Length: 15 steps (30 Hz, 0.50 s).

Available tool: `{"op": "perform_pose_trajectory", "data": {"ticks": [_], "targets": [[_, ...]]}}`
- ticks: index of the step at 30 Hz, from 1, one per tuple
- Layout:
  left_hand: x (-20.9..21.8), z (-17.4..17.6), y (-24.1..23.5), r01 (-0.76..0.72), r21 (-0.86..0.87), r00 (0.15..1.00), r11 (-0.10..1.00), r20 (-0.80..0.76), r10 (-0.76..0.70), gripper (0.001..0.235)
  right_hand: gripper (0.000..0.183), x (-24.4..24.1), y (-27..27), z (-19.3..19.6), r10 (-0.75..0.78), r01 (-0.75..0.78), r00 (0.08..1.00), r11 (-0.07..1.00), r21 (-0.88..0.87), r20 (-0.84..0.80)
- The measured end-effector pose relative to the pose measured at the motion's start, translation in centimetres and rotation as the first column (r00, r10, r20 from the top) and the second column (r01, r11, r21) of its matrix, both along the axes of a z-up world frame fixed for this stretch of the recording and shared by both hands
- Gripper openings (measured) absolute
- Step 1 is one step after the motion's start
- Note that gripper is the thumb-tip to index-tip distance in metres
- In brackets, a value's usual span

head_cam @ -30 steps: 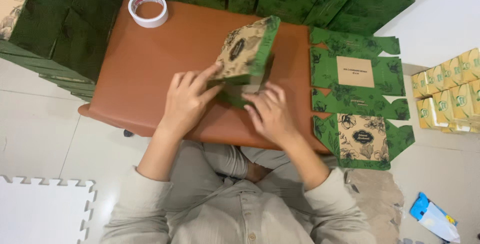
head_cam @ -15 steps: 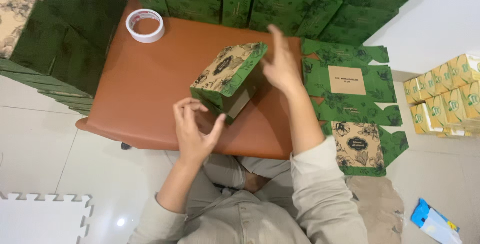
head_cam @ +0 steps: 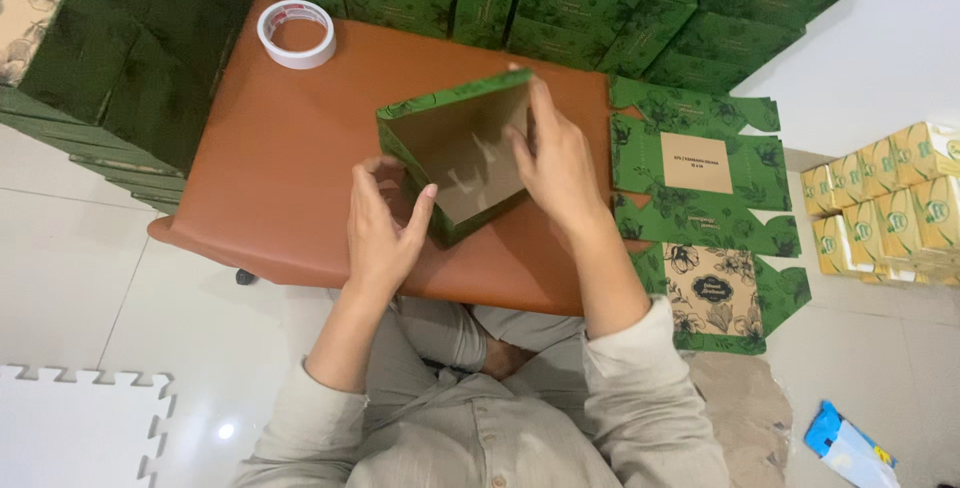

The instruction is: The person assembles a flat cardboard box by folding its sides and tucking in the flaps. They then place a green patterned sticker on the box's surface and smooth it down.

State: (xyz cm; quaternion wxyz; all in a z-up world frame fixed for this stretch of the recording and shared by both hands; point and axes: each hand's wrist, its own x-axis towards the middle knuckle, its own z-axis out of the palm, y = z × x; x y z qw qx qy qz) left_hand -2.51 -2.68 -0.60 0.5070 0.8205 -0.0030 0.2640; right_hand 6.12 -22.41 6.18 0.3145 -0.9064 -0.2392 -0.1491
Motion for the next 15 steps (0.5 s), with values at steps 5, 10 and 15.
{"op": "perform_pose_trajectory", "data": {"ticks": [5, 10, 15], "targets": [[-0.1, 1.5, 0.6, 0.068, 0.071, 0.998, 0.995, -0.015, -0.067, 0.077, 0.082, -2.5, -1.6, -0.4, 0.001, 0.001, 0.999, 0.999, 0.049, -0.054], [0.3, 2.7, 1.4, 0.147, 0.240, 0.989, 0.960, -0.055, -0.138, 0.074, 0.070, -4.2, -3.4, -1.5, 0.041, -0.023, 0.987, 0.993, 0.118, -0.154], [0.5, 1.4, 2.8, 0.042, 0.494, 0.980, 0.868, 0.147, -0.131, 0.078, 0.076, -5.0, -4.3, -3.2, 0.040, -0.003, 0.987, 0.974, 0.226, -0.157]]}}
